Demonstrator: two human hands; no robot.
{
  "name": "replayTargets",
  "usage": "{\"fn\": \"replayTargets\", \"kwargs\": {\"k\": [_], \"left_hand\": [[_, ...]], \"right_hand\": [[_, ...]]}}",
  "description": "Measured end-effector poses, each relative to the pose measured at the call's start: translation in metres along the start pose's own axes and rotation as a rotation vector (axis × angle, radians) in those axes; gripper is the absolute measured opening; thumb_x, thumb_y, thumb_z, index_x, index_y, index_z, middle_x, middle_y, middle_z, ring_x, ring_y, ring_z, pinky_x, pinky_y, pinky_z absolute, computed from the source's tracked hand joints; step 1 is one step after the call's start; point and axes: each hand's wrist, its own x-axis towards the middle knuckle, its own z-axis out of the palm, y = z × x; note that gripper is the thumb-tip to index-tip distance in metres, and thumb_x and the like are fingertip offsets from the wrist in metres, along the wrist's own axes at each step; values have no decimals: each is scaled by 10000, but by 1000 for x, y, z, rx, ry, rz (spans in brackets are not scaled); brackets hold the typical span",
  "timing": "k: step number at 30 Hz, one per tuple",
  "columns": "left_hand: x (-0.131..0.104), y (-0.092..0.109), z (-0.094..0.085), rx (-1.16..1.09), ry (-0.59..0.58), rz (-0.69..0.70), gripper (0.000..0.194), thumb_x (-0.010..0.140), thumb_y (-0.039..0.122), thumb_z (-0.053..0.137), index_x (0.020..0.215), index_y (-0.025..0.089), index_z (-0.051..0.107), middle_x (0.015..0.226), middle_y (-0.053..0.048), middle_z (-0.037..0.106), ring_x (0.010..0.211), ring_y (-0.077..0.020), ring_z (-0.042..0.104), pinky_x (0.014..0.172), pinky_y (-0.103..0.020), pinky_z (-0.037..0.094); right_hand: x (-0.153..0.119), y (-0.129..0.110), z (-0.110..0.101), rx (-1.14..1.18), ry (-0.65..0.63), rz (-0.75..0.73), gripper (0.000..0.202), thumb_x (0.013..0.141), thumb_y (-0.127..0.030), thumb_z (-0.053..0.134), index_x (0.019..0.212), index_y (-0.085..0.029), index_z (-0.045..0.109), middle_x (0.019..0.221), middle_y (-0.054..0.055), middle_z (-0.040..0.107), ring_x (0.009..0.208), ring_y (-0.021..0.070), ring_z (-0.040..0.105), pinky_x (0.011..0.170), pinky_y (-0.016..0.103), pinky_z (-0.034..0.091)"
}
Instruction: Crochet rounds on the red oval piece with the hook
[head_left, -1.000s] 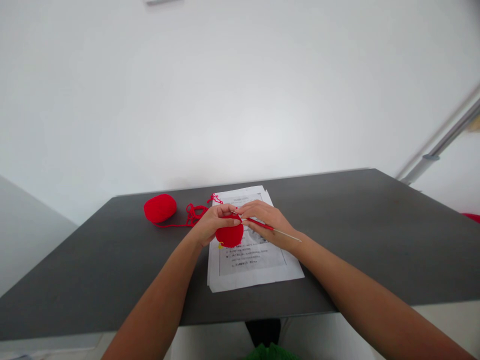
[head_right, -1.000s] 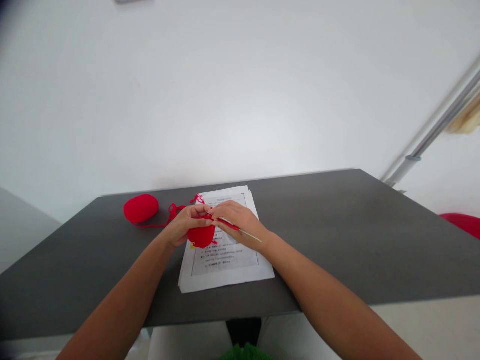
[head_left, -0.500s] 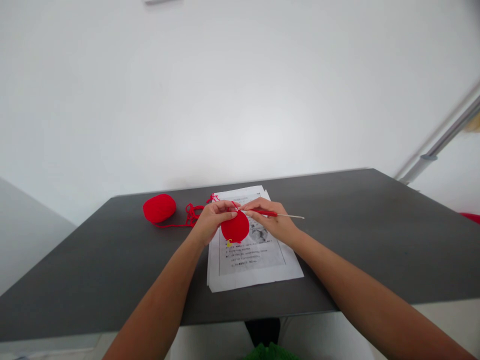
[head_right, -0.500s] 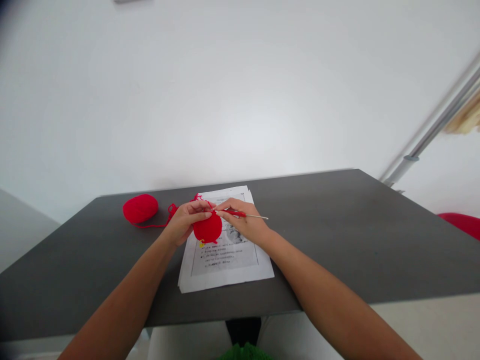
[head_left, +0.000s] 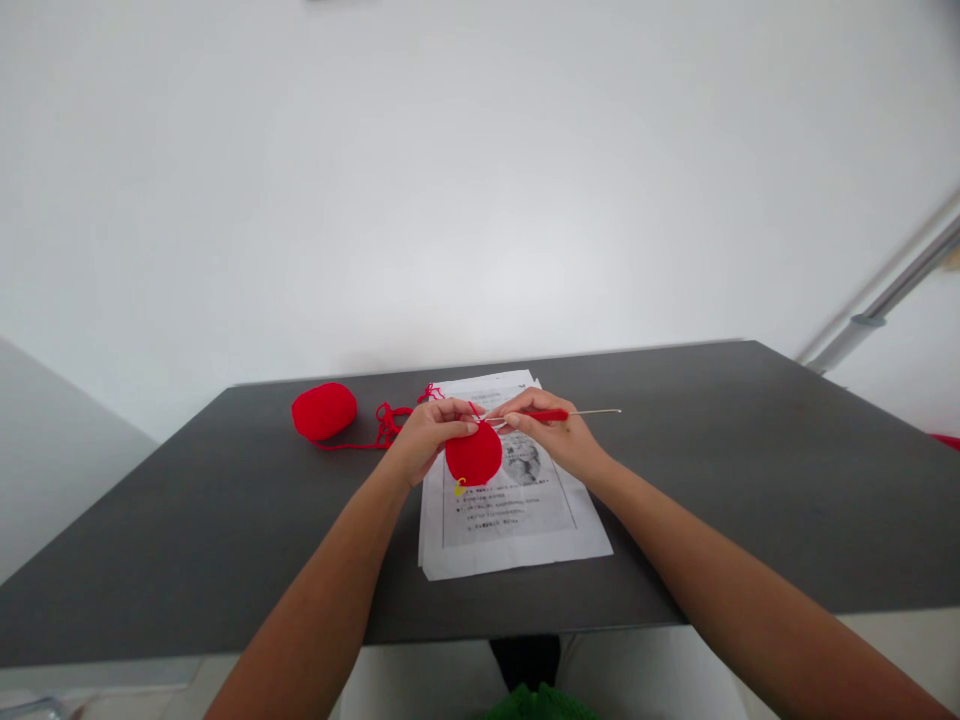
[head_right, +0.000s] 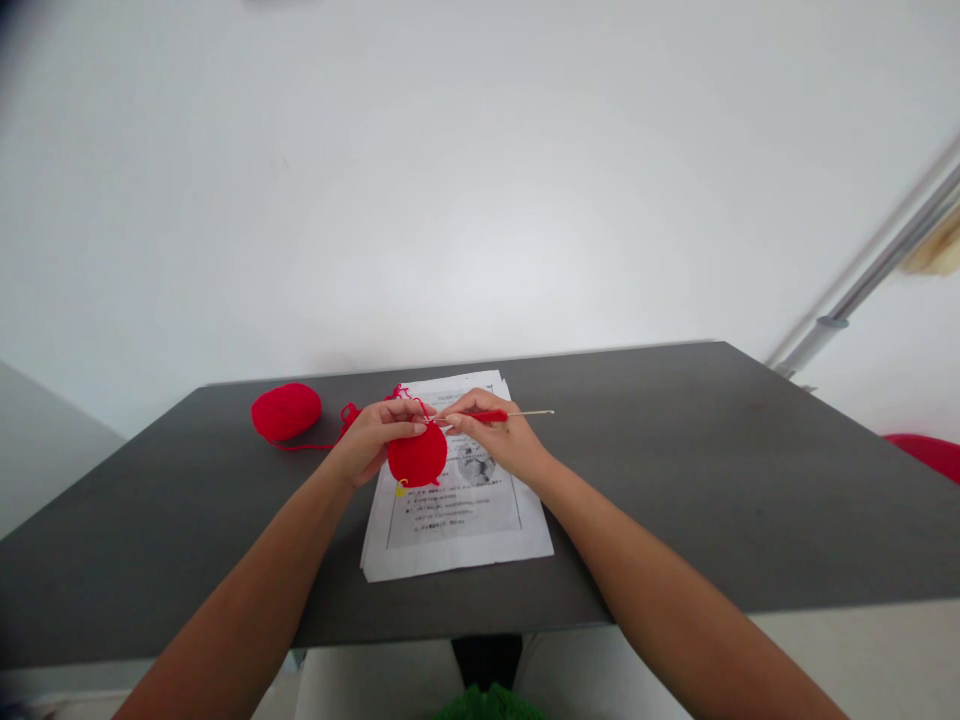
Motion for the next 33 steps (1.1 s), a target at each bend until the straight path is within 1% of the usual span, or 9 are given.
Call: {"fn": "replayTargets", "kwargs": {"k": [6,13,17,26,29,33], "left_hand": [[0,0,-1,13,-18,-17,248,523,137,770,767,124,724,639,-9,671,563,-106,564,569,-226,380],[-3,2,1,29,-32,-34,258,514,140,772,768,121,733,658,-13,670,586,-114,561,575,-235,376],[-3,2,2,47,-30,-44,265,503,143,773,765,122,736,646,-10,670,583,-109,559,570,-225,376],[0,-3,-1,94,-39,-12,237,529,133,746,765,139,740,640,4,649,594,-101,554,579,-215,379],[0,-5,-1,114,-35,15,214,538,130,742,751,142,736,650,2,648,615,-108,557,599,-222,389],[0,-5,0,148,-12,51,208,544,131,740,751,140,732,661,-1,650,638,-113,562,622,-228,398]], "right_hand": [[1,-2,-4,120,-70,54,198,783,-347,692,801,-155,649,853,44,724,795,145,697,764,322,593],[1,-5,-9,152,-154,50,182,816,-333,662,801,-153,632,856,50,732,831,156,699,780,333,589],[1,-6,-13,126,-187,65,183,834,-329,643,804,-150,623,856,54,731,824,163,701,782,344,583],[-1,-9,-15,-49,-215,84,188,846,-343,614,820,-157,629,901,60,697,824,157,690,774,312,557],[-2,-11,-15,-167,-233,49,175,865,-336,582,839,-168,625,911,60,688,848,167,675,760,315,545],[-3,-12,-16,-404,-264,-36,134,890,-279,532,860,-181,618,900,48,684,823,161,648,715,300,513]]}}
